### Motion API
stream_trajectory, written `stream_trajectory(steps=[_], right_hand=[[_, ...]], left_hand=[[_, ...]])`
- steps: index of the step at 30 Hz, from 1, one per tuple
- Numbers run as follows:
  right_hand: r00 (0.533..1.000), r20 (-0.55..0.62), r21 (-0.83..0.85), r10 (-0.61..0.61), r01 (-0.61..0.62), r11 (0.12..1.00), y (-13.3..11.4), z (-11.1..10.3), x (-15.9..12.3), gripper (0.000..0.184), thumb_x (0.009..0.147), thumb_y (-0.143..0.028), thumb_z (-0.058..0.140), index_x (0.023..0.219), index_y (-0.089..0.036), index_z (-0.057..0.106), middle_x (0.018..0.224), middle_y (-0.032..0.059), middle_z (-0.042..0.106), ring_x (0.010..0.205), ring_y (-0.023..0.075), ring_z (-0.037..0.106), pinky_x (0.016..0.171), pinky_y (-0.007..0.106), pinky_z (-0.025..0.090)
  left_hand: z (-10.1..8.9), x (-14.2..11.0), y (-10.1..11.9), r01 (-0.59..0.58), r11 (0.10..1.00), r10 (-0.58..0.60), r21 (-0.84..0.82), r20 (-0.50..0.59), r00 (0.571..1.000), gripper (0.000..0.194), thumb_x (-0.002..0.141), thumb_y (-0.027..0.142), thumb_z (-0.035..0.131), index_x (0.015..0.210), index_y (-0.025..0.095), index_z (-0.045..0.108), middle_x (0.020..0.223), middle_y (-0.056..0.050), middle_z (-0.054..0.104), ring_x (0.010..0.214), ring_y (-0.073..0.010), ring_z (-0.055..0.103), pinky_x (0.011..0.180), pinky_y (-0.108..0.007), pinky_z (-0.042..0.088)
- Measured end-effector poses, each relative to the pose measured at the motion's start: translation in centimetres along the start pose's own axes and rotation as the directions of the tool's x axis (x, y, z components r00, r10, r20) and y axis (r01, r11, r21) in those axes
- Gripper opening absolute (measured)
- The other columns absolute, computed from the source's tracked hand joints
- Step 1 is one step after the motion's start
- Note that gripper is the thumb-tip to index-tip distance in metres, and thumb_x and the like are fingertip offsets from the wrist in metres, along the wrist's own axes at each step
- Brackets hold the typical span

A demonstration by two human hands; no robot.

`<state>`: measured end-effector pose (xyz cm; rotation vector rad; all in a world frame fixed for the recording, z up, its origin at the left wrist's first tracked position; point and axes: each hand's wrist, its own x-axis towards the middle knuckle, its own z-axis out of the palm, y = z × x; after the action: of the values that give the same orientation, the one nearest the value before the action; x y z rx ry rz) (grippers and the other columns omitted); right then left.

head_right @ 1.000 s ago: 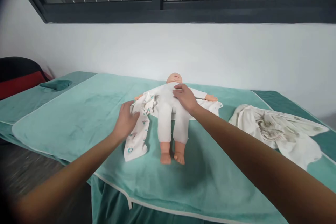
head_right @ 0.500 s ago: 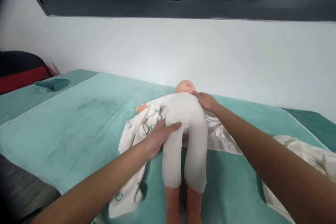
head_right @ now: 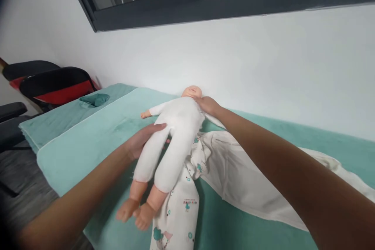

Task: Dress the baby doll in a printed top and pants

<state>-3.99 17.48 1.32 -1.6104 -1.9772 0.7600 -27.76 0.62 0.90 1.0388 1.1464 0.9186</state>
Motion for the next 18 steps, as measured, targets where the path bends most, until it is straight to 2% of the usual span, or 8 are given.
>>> stream_trajectory(steps=[4, 8, 9, 11, 12, 14, 16, 18], right_hand=[[0.994, 0.023, -0.047, -0.104, 0.105, 0.993, -1.3, 3.3, 3.1, 0.066, 0.093, -0.069, 0.038, 0.106, -0.013, 0.071, 0.120, 0.0187, 0.070, 0.110, 0.0318, 0.064, 0.092, 0.036, 0.044], [0.985, 0.031, -0.091, -0.170, 0.172, 0.981, 0.4, 3.3, 1.8, 0.055, 0.097, -0.061, 0.036, 0.114, -0.019, 0.068, 0.128, 0.0116, 0.068, 0.114, 0.0263, 0.062, 0.094, 0.033, 0.043], [0.987, 0.018, -0.118, -0.162, 0.163, 0.980, 1.5, 2.8, 0.8, 0.053, 0.098, -0.058, 0.035, 0.112, -0.019, 0.068, 0.125, 0.0114, 0.069, 0.112, 0.0262, 0.062, 0.092, 0.033, 0.043], [0.993, -0.024, -0.188, -0.117, 0.111, 0.976, 4.3, 1.2, -1.8, 0.049, 0.098, -0.054, 0.035, 0.098, -0.018, 0.069, 0.113, 0.0133, 0.072, 0.102, 0.0274, 0.063, 0.086, 0.035, 0.043], [0.995, -0.047, -0.227, -0.088, 0.075, 0.971, 6.0, 0.2, -3.4, 0.048, 0.097, -0.054, 0.036, 0.089, -0.018, 0.068, 0.103, 0.0145, 0.072, 0.095, 0.0281, 0.064, 0.082, 0.036, 0.043], [0.996, -0.089, -0.283, -0.019, -0.007, 0.959, 9.4, -1.9, -6.8, 0.049, 0.095, -0.056, 0.037, 0.078, -0.019, 0.064, 0.089, 0.0133, 0.071, 0.081, 0.0271, 0.063, 0.073, 0.036, 0.042], [0.992, -0.113, -0.334, 0.051, -0.086, 0.939, 12.2, -4.0, -10.4, 0.047, 0.093, -0.058, 0.040, 0.078, -0.020, 0.062, 0.082, 0.0105, 0.069, 0.073, 0.0255, 0.061, 0.067, 0.035, 0.041], [0.995, -0.073, -0.435, 0.068, -0.093, 0.896, 14.0, -5.5, -13.8, 0.041, 0.092, -0.056, 0.043, 0.084, -0.021, 0.063, 0.086, 0.0087, 0.070, 0.076, 0.0245, 0.061, 0.066, 0.034, 0.041]], left_hand=[[-3.5, 0.8, -0.9, -0.048, 0.998, 0.053, 0.049, -0.114, 0.992, 0.052, 0.087, 0.047, 0.059, 0.114, 0.003, 0.066, 0.089, -0.013, 0.075, 0.076, -0.0250, 0.071, 0.069, -0.039, 0.056], [-4.7, 0.7, -1.5, -0.070, 0.972, 0.111, 0.223, -0.178, 0.978, 0.061, 0.088, 0.055, 0.057, 0.125, 0.007, 0.061, 0.106, -0.017, 0.074, 0.085, -0.0291, 0.071, 0.076, -0.042, 0.057], [-4.6, 0.4, -1.5, -0.082, 0.936, 0.173, 0.343, -0.245, 0.954, 0.061, 0.088, 0.054, 0.058, 0.131, 0.011, 0.058, 0.114, -0.017, 0.071, 0.092, -0.0303, 0.071, 0.080, -0.044, 0.057], [-3.9, -1.1, -1.5, -0.104, 0.753, 0.408, 0.650, -0.336, 0.849, 0.059, 0.089, 0.045, 0.058, 0.140, 0.017, 0.051, 0.133, -0.017, 0.062, 0.111, -0.0327, 0.065, 0.093, -0.049, 0.053], [-3.1, -2.2, -1.5, -0.123, 0.603, 0.536, 0.788, -0.286, 0.794, 0.055, 0.090, 0.036, 0.056, 0.142, 0.020, 0.049, 0.141, -0.015, 0.057, 0.122, -0.0330, 0.059, 0.100, -0.050, 0.049], [-1.1, -5.0, -1.9, -0.250, 0.251, 0.662, 0.935, 0.022, 0.749, 0.053, 0.089, 0.018, 0.048, 0.141, 0.026, 0.051, 0.150, -0.010, 0.049, 0.138, -0.0308, 0.045, 0.112, -0.051, 0.038], [1.2, -7.8, -2.8, -0.483, -0.007, 0.532, 0.876, 0.412, 0.740, 0.058, 0.084, 0.010, 0.046, 0.136, 0.032, 0.057, 0.149, -0.005, 0.051, 0.144, -0.0276, 0.038, 0.120, -0.049, 0.028], [3.5, -9.9, -4.3, -0.582, -0.092, 0.455, 0.808, 0.554, 0.697, 0.058, 0.081, 0.010, 0.049, 0.133, 0.034, 0.061, 0.148, -0.003, 0.052, 0.146, -0.0261, 0.036, 0.124, -0.047, 0.022]])
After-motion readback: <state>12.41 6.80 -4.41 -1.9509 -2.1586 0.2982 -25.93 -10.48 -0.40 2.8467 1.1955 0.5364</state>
